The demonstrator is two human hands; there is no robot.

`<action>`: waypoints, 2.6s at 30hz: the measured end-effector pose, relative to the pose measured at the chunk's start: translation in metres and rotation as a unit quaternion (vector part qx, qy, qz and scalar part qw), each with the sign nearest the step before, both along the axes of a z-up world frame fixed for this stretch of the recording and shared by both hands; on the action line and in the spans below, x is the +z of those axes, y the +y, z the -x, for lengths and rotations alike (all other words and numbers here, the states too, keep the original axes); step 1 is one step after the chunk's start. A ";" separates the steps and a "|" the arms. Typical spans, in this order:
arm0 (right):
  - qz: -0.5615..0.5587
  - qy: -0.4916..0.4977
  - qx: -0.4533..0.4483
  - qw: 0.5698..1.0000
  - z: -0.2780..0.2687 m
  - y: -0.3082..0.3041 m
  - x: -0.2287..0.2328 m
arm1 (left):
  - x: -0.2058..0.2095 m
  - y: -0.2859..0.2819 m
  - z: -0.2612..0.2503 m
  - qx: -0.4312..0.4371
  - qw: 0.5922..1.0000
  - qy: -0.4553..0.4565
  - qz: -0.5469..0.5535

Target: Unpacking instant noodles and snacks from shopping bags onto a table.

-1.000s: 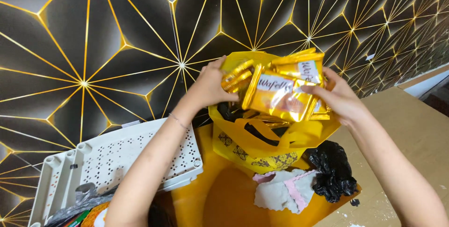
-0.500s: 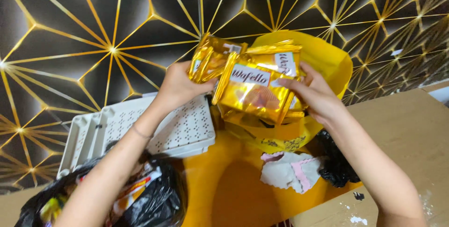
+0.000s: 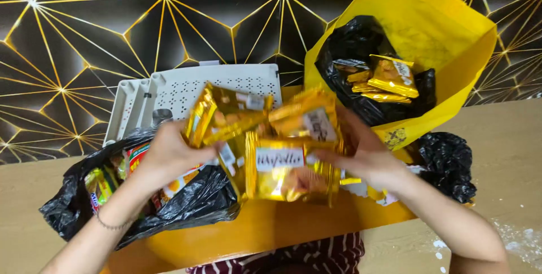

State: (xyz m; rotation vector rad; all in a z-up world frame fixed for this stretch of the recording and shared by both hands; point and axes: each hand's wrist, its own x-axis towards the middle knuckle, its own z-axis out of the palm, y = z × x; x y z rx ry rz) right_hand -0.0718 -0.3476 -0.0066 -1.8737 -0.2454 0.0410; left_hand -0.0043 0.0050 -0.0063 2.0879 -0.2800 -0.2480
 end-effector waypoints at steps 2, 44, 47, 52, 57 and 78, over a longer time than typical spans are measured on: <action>0.045 -0.005 0.002 0.999 0.007 -0.006 -0.022 | -0.019 0.002 -0.002 -0.059 0.997 -0.016 0.036; 0.241 -0.214 -0.153 0.934 0.017 -0.026 -0.143 | -0.106 -0.118 -0.036 -0.395 0.684 -0.070 -0.609; 0.252 -0.222 -0.148 0.930 0.012 -0.025 -0.142 | -0.145 -0.119 -0.041 -0.347 0.671 -0.103 -0.648; 0.277 -0.252 -0.158 0.914 0.005 -0.020 -0.142 | -0.140 -0.126 -0.042 -0.365 0.651 -0.058 -0.662; 0.298 -0.235 -0.113 0.918 0.008 -0.026 -0.115 | -0.101 -0.140 -0.036 -0.394 0.657 -0.137 -0.628; 0.545 -0.036 -0.086 0.833 -0.143 -0.189 0.032 | -0.007 -0.363 -0.176 -0.309 0.838 -0.382 -0.238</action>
